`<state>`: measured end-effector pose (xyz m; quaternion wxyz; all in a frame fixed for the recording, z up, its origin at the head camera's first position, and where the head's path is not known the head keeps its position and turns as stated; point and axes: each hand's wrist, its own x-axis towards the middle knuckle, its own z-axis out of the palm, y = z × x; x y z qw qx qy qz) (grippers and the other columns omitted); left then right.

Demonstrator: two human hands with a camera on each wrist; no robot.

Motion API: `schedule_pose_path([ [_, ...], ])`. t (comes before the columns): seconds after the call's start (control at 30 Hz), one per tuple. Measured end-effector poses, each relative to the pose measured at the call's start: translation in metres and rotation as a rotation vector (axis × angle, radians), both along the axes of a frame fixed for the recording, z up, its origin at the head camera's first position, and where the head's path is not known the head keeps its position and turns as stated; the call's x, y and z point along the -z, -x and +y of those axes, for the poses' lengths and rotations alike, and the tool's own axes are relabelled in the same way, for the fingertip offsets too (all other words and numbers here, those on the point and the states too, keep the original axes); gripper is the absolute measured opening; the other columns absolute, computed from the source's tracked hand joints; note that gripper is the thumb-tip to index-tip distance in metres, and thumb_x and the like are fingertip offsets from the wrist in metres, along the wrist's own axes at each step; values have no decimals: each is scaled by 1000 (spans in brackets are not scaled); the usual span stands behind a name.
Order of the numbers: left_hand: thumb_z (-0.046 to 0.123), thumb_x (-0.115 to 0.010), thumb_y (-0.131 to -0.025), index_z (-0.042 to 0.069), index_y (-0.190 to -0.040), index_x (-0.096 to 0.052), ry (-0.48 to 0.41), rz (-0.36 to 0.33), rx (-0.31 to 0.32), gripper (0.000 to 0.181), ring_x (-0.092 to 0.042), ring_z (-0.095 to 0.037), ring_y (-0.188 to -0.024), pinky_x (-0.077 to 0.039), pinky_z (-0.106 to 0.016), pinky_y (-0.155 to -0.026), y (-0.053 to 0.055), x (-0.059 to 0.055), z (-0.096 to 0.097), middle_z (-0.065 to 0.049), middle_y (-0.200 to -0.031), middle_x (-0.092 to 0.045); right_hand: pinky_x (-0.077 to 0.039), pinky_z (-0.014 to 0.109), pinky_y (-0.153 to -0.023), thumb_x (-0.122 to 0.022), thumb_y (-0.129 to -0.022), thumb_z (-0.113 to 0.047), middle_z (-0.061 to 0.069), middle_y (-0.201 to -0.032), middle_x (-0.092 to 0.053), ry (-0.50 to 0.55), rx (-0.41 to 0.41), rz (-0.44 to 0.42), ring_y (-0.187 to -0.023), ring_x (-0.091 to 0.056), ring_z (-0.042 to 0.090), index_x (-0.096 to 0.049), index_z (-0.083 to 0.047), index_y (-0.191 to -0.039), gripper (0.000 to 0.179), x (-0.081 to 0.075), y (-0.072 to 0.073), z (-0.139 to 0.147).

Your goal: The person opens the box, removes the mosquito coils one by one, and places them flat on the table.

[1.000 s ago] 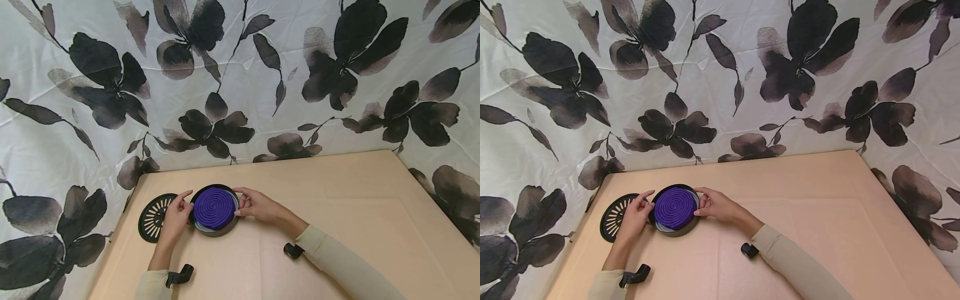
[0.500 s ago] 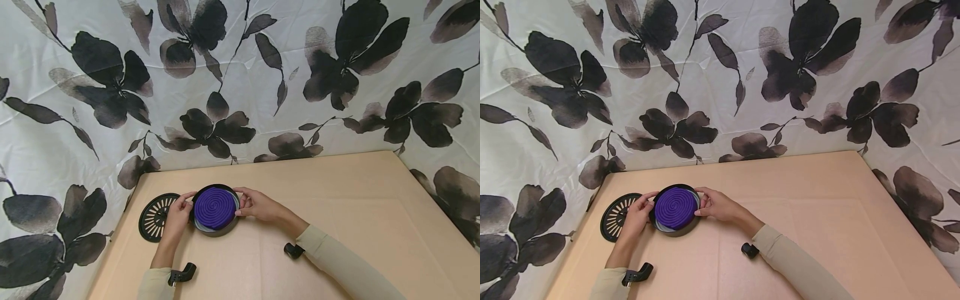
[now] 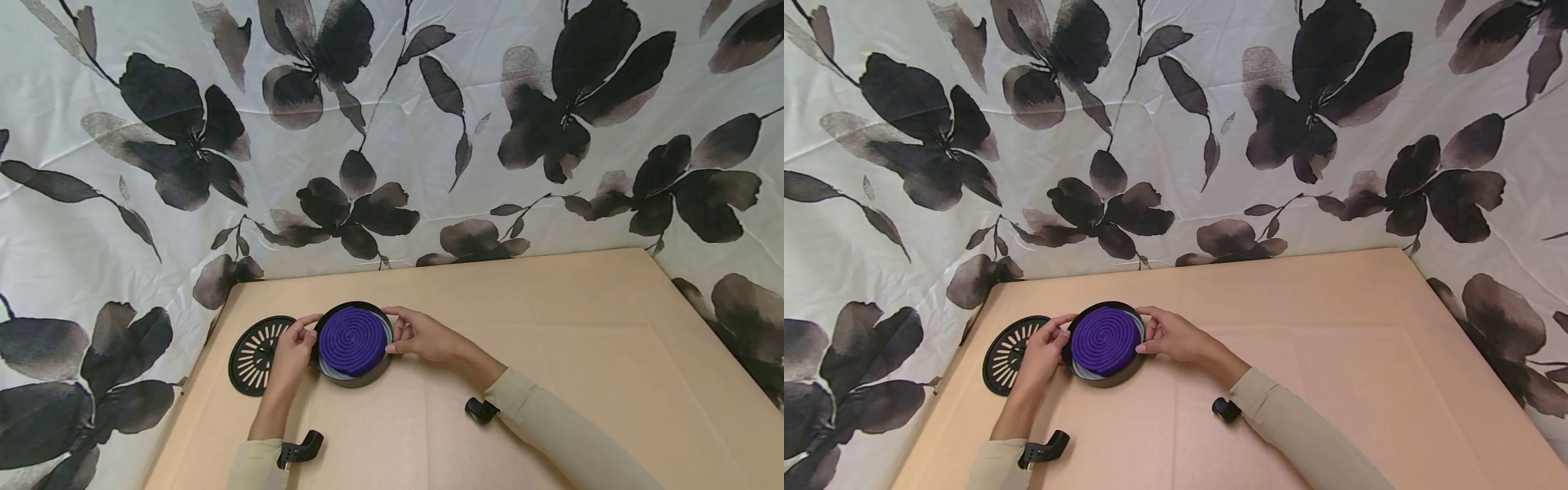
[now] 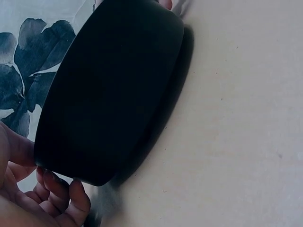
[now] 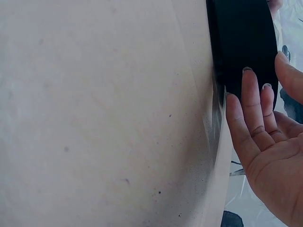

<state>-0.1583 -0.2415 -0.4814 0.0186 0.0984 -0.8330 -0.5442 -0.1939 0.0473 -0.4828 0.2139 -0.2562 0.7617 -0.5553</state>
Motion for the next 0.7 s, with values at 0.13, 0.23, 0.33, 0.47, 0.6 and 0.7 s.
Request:
schedule_pose_path([
  [0.13,2,-52,-102,13,-132,-66,4,-3,-4,35,-43,-12,-59,-40,-22,-46,0,0,1,-2,-82,-44,-44,20,-60,-78,-89,-7,13,-98,-58,7,-7,3,-75,-59,16,-36,-4,-155,78,0,0,1],
  [0.23,2,-52,-101,13,-131,-66,3,-7,-9,35,-43,-12,-59,-40,-22,-46,-1,0,2,-2,-82,-44,-44,20,-60,-78,-89,-8,12,-98,-58,8,-10,3,-74,-59,15,-36,-4,-155,78,0,0,1],
  [0.33,2,-52,-102,12,-131,-65,-9,-10,-10,34,-42,-12,-60,-40,-22,-47,-1,0,1,-2,-83,-44,-44,21,-59,-78,-90,-8,12,-98,-58,10,-15,9,-74,-59,14,-36,-2,-155,77,1,1,0],
  [0.47,3,-51,-102,13,-132,-65,-14,-15,-8,34,-43,-12,-61,-39,-22,-48,-2,0,0,-2,-84,-44,-44,20,-60,-78,-89,-7,11,-97,-58,7,-13,1,-74,-58,14,-37,-2,-154,77,1,2,0],
  [0.6,3,-51,-103,15,-133,-65,-17,-17,1,34,-43,-12,-63,-41,-23,-48,-3,1,0,-3,-85,-43,-45,20,-62,-78,-89,-8,8,-97,-57,-3,-10,-9,-73,-56,13,-37,-4,-155,78,2,3,0],
  [0.7,3,-51,-104,15,-133,-65,-24,-15,5,34,-44,-13,-65,-43,-24,-49,-3,1,0,-4,-86,-44,-44,20,-62,-77,-90,-9,6,-96,-57,-5,-14,-22,-73,-54,12,-35,-4,-156,78,2,4,-1],
])
